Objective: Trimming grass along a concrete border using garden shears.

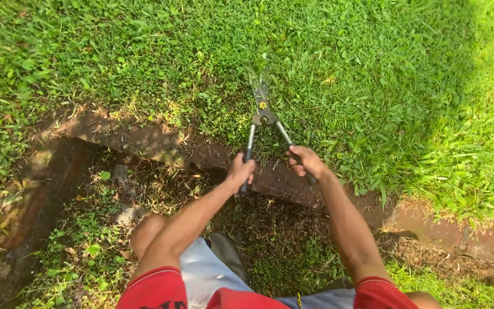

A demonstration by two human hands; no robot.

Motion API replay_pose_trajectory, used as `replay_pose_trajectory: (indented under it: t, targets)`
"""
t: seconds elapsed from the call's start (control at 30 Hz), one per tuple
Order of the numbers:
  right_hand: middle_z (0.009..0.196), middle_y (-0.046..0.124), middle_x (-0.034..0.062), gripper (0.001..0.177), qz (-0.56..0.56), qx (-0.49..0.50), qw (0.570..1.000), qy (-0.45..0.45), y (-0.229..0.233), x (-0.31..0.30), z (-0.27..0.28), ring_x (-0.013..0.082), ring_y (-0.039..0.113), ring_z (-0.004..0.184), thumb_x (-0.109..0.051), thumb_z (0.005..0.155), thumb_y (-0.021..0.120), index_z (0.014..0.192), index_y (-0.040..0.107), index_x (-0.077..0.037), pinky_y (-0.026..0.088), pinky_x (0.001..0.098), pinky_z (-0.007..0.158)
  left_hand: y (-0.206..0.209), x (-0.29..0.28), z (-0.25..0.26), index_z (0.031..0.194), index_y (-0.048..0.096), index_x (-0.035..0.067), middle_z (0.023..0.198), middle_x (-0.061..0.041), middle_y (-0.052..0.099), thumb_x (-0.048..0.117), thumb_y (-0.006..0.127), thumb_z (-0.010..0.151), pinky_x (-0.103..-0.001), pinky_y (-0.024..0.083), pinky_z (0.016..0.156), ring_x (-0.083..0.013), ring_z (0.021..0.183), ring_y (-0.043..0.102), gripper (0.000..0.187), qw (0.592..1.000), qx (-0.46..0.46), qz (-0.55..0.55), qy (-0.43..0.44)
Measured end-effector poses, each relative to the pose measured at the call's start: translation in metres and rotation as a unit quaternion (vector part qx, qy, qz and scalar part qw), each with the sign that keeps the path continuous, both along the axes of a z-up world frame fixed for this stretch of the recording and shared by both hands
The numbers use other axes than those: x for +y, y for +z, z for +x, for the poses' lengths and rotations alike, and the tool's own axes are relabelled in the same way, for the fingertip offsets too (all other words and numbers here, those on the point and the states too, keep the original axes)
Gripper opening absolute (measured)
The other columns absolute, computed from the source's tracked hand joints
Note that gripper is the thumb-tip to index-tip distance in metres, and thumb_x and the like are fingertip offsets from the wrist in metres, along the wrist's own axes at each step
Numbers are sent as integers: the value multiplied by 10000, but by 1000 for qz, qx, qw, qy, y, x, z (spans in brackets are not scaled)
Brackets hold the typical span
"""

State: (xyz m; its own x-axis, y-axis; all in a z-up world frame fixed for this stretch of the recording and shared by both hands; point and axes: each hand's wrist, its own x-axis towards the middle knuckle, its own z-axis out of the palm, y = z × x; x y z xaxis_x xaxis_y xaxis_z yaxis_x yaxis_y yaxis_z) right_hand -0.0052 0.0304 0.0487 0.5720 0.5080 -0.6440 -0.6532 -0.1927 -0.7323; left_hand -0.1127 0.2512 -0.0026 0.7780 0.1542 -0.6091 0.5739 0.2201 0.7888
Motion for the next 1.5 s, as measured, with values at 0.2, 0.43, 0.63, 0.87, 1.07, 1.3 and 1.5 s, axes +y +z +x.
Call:
replay_pose_trajectory:
  t: [0.2,0.43,0.63,0.87,1.07,1.3,1.5]
  targets:
    - [654,521,-21,224,9,-4,1000,4,-28,15,-9,50,432,414,-303,1058,469,1025,519,-87,376,203,324,0,-5,-5,1067,367,61,696,-36,509,71,550,951,-280,460,343,-123,432,501,217,999,-12,-12,33]
    - [676,535,-19,251,5,-18,1000,-13,-37,43,4,59,427,433,-312,1086,468,1052,504,-66,380,212,343,-27,-7,18,1088,381,54,719,-36,510,90,557,954,-276,457,353,-122,437,507,224,999,-34,-9,21]
    - [663,507,-31,251,6,-3,1000,-8,-29,47,12,49,414,418,-308,1089,439,1064,502,-66,385,202,328,-12,-6,19,1079,336,93,729,-32,504,92,547,960,-267,469,360,-118,451,510,242,997,-17,-46,53]
    - [649,511,-24,245,-77,7,997,10,-13,71,1,60,432,411,-316,1091,397,1074,473,-83,417,221,329,-22,15,16,1090,315,80,709,-41,521,83,546,958,-282,471,365,-130,454,521,265,993,-9,-107,42]
    - [653,535,-17,227,-27,-21,999,30,-33,53,6,63,456,412,-288,1084,407,1063,490,-78,423,216,325,-9,10,10,1082,375,51,679,-51,547,66,576,932,-298,480,360,-141,441,533,251,992,-27,-108,54]
    - [650,546,-8,241,-82,-19,989,120,3,-5,30,75,472,388,-212,1027,509,1214,555,-68,404,200,308,2,55,-47,1063,406,61,657,-44,565,81,581,919,-309,478,346,-130,416,528,228,999,-23,-28,10]
    - [661,532,-7,251,11,12,991,130,-18,7,39,51,453,391,-205,1047,479,1212,546,-28,404,193,284,9,76,-39,1063,465,41,665,-29,553,78,611,915,-286,456,363,-118,436,528,211,1000,-12,-10,1]
